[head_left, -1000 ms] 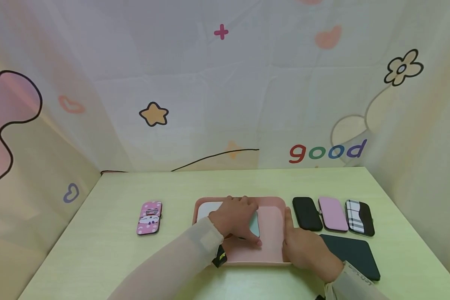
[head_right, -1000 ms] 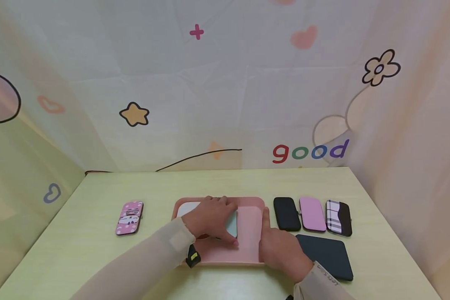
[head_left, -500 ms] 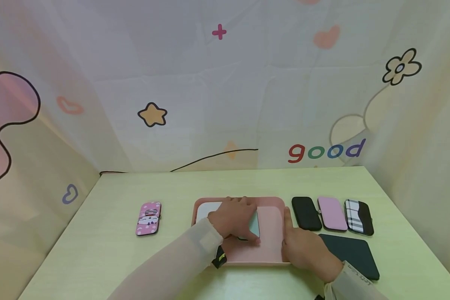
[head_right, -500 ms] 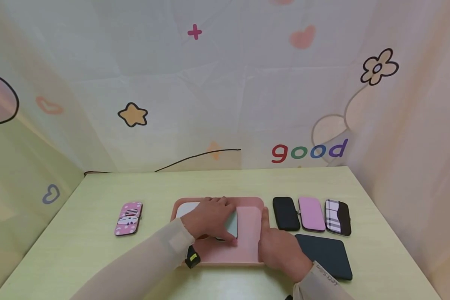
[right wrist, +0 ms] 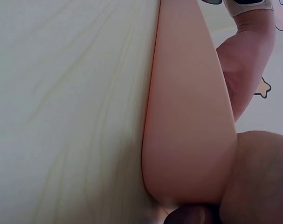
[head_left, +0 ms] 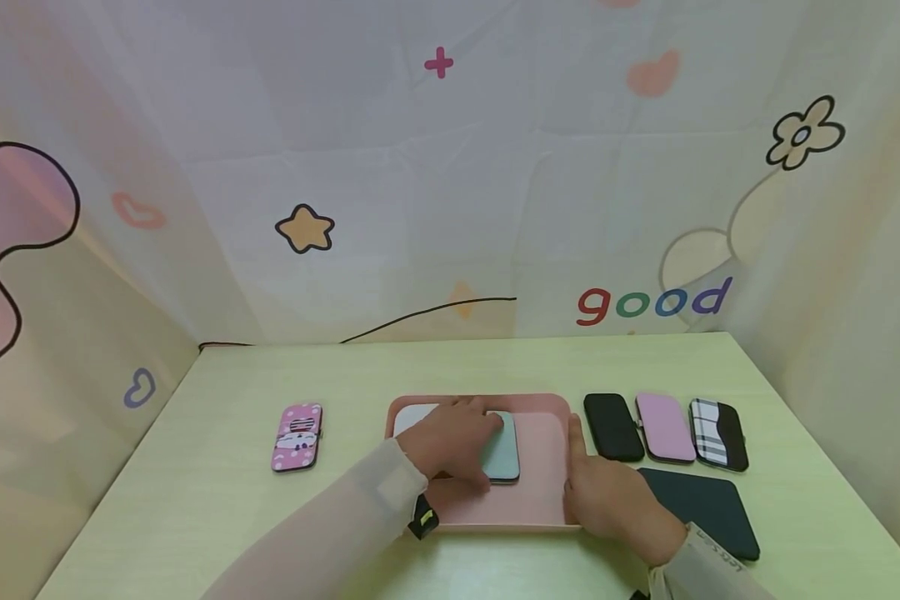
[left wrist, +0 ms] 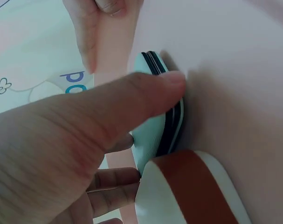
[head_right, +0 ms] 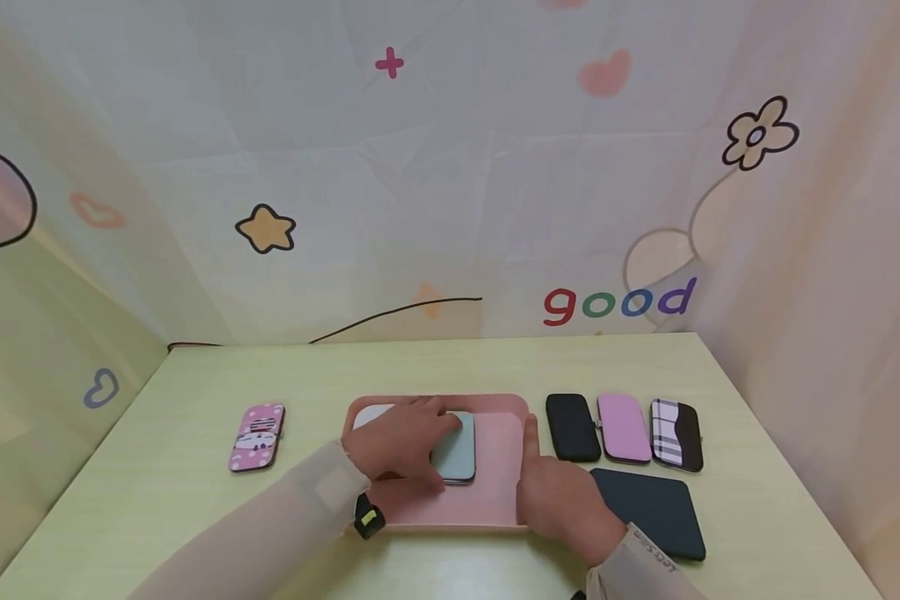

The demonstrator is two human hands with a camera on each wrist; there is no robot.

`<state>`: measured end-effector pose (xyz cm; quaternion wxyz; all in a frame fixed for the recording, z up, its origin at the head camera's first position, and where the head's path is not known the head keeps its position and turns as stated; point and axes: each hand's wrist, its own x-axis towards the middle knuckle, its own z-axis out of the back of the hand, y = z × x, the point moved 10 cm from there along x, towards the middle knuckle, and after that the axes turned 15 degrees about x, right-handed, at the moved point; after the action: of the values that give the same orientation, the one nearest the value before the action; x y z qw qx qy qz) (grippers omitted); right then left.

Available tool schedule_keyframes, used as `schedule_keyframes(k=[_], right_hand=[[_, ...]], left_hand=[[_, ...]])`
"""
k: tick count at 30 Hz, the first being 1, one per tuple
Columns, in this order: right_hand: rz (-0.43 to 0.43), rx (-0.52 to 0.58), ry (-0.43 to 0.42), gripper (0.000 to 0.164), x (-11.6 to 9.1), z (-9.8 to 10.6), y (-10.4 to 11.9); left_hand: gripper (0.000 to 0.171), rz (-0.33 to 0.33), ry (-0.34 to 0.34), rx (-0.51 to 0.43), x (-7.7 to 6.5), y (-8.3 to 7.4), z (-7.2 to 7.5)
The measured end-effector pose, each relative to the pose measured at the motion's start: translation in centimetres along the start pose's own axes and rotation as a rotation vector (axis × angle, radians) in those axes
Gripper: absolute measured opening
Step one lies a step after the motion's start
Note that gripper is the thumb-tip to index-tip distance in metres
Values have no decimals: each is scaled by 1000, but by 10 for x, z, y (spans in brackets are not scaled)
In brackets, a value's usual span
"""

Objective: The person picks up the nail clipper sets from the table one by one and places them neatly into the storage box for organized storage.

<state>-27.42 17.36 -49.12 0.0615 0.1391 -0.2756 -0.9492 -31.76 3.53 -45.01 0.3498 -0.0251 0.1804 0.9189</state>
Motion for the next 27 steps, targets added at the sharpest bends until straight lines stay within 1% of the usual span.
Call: schedule_keyframes(k=[4, 7, 11, 14, 16, 18, 22, 25, 27], right_hand=[[-2, 0, -5, 82, 0, 1, -1], [2, -6, -9, 82, 0, 1, -2], [6, -9, -10, 82, 1, -1, -4], [10, -4, -9, 82, 0, -1, -3], [13, -4, -6, 82, -1, -1, -3], [15, -3, -2, 83, -1, -2, -3], [24, -7, -5, 83, -1, -2, -1], [37, -14, -14, 83, -1, -1, 0], [39, -19, -17, 82, -1, 0, 0]], left_hand=[[62, -9, -15, -14, 0, -3, 4], [58, 11, 2, -54, 0, -5, 3], [56, 16, 6, -60, 3, -10, 2], [56, -11, -26, -22, 7, -16, 4], [56, -23, -38, -30, 9, -19, 5], [57, -32, -45, -46, 11, -22, 6], [56, -31, -41, -109, 12, -23, 8], [56, -22, -17, -162, 12, -22, 9], [55, -22, 5, -178, 12, -22, 9]])
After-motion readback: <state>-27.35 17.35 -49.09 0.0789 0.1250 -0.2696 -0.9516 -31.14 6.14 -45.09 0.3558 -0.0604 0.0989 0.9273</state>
